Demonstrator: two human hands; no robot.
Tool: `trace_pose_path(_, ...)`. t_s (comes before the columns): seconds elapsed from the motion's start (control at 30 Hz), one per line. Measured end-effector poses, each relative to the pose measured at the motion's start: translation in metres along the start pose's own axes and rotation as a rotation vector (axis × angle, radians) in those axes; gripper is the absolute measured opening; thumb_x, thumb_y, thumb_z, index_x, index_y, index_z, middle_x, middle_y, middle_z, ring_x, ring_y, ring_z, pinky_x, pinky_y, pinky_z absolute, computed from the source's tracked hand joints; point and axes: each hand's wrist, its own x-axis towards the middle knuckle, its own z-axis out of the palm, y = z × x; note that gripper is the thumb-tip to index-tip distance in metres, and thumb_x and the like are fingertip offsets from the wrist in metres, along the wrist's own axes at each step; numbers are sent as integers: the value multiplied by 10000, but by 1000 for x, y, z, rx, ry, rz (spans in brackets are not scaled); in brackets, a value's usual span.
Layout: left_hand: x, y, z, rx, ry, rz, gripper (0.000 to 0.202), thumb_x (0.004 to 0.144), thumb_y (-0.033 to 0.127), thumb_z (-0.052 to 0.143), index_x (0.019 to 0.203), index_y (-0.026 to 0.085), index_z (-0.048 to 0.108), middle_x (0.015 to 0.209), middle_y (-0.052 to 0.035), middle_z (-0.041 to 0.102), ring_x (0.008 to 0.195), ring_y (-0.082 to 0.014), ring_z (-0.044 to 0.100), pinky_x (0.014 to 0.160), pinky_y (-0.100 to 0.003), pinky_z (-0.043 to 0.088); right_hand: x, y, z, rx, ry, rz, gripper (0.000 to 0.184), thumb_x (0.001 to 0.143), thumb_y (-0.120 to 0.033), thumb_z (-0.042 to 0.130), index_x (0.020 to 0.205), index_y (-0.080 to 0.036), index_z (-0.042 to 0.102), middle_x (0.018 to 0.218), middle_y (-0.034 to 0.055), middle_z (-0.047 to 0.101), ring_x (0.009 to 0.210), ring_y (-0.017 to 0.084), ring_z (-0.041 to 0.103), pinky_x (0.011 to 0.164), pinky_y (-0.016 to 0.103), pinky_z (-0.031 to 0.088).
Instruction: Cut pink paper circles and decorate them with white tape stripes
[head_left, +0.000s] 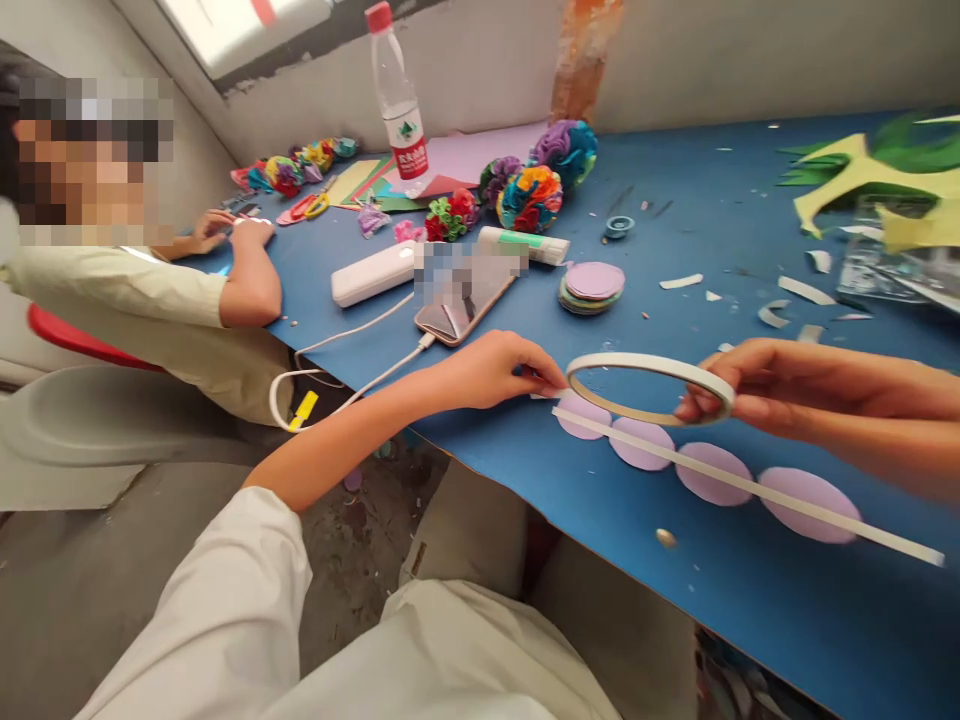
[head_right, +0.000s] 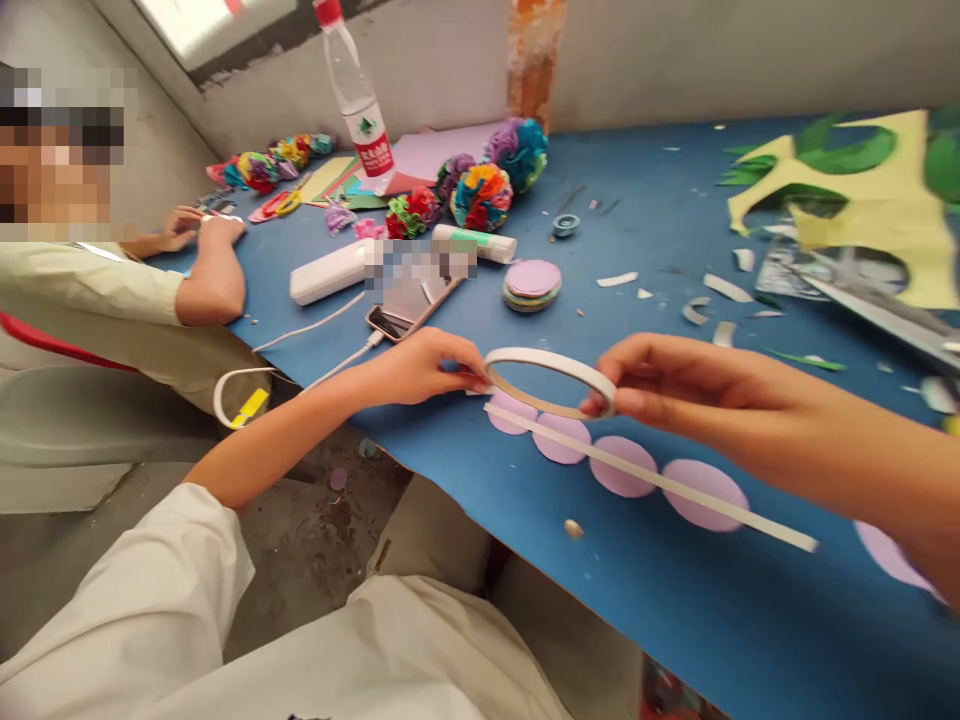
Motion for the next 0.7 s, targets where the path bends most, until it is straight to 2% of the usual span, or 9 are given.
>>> trace_pose_path(0.1, -2, 1, 4, -28, 54, -58, 122, 780, 129, 653, 849, 117, 753, 768, -22, 746, 748, -124, 657, 770, -220, 508, 3, -2, -2, 63, -92, -33, 370, 728, -654, 664, 837, -303, 632, 891, 47, 665, 872, 231, 615, 759, 376, 509)
trace_pose_path(0.2, -3, 4, 3, 21, 56, -55, 93, 764, 120, 659, 826, 122, 729, 739, -4, 733, 714, -107, 641, 744, -214, 503, 2, -1, -4, 75, -140, -58, 381, 784, -621, 640, 888, -255, 612, 898, 45, 660, 891, 209, 611, 776, 361, 495)
trace_pose_path(0.37, 1, 5, 0, 147, -22, 45, 105, 772, 89, 616, 792, 132, 710, 750, 15, 728, 748, -105, 647, 772, -208, 478, -2, -5, -4, 64, -193, -158, 307, 861, -555, 588, 901, -251, 602, 878, 19, 645, 857, 171, 609, 728, 337, 474)
trace_pose_path(0.7, 3, 1, -1, 269, -65, 209, 136, 812, 115, 579, 792, 130, 713, 794, -13, 736, 747, -120, 648, 704, -199, 442, -1, -2, -6, 39, -213, -205, 289, 870, -539, 581, 907, -252, 599, 871, 8, 644, 840, 162, 598, 720, 342, 464)
